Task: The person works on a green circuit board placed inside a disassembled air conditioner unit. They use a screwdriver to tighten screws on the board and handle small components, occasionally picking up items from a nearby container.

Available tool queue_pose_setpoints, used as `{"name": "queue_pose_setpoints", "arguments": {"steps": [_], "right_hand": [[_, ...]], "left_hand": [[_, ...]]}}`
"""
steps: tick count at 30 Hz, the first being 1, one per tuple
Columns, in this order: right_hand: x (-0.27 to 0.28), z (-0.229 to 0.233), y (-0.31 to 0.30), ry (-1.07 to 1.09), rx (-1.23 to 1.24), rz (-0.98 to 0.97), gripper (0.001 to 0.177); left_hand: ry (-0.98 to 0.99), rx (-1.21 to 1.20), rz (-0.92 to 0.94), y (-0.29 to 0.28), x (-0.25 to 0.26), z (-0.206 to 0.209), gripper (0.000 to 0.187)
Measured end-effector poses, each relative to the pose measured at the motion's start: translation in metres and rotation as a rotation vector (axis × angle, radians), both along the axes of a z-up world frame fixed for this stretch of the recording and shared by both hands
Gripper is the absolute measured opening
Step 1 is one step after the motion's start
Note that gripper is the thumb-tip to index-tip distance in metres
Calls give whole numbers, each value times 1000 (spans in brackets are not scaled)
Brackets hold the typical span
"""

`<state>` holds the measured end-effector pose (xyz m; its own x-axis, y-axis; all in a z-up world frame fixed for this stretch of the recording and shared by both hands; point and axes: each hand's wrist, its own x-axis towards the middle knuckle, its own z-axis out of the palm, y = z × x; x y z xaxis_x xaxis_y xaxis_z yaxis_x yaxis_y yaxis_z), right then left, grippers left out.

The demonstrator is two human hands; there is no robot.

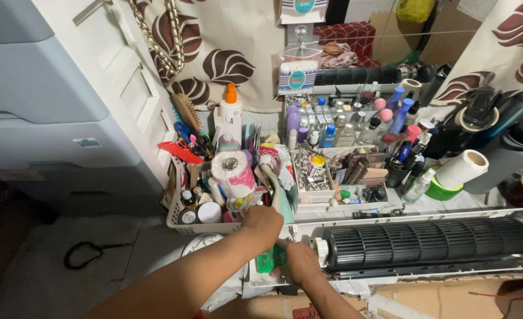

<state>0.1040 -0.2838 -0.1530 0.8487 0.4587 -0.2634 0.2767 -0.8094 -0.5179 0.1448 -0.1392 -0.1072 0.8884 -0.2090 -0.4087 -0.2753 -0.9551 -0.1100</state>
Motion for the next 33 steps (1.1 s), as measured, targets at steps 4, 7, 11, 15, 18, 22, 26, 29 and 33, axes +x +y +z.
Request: {"name": "queue_pose_setpoints", "arguments": {"steps": [4, 7, 11, 15, 18, 22, 26, 29, 33], "right_hand": [[0, -2, 0, 12, 4, -17, 85], [1, -5, -1, -11, 13, -4, 89], [-1, -8, -2, -28, 3, -11, 88], [-1, -5, 1, -3, -47, -5, 88], [-1, -2, -1, -8, -24, -8, 83], [-3, 0, -2, -13, -12, -8, 84], [-3, 2, 0, 6, -2, -25, 81], [-3, 3, 0, -6, 16, -16, 77], [-3, 0, -1, -19, 32, -29, 80]], "left_hand": [[293, -4, 124, 17, 6, 8, 24], [309, 63, 125, 19, 4, -1, 24], [75, 111, -2, 8, 4, -22, 24], [-41, 57, -116, 8, 8, -26, 24], [75, 60, -24, 6, 12, -13, 27], [284, 105, 101, 2, 13, 11, 29], [-3, 28, 1, -6, 0, 23, 26], [12, -37, -58, -2, 0, 27, 26], [322, -3, 113, 9, 14, 24, 25]]}}
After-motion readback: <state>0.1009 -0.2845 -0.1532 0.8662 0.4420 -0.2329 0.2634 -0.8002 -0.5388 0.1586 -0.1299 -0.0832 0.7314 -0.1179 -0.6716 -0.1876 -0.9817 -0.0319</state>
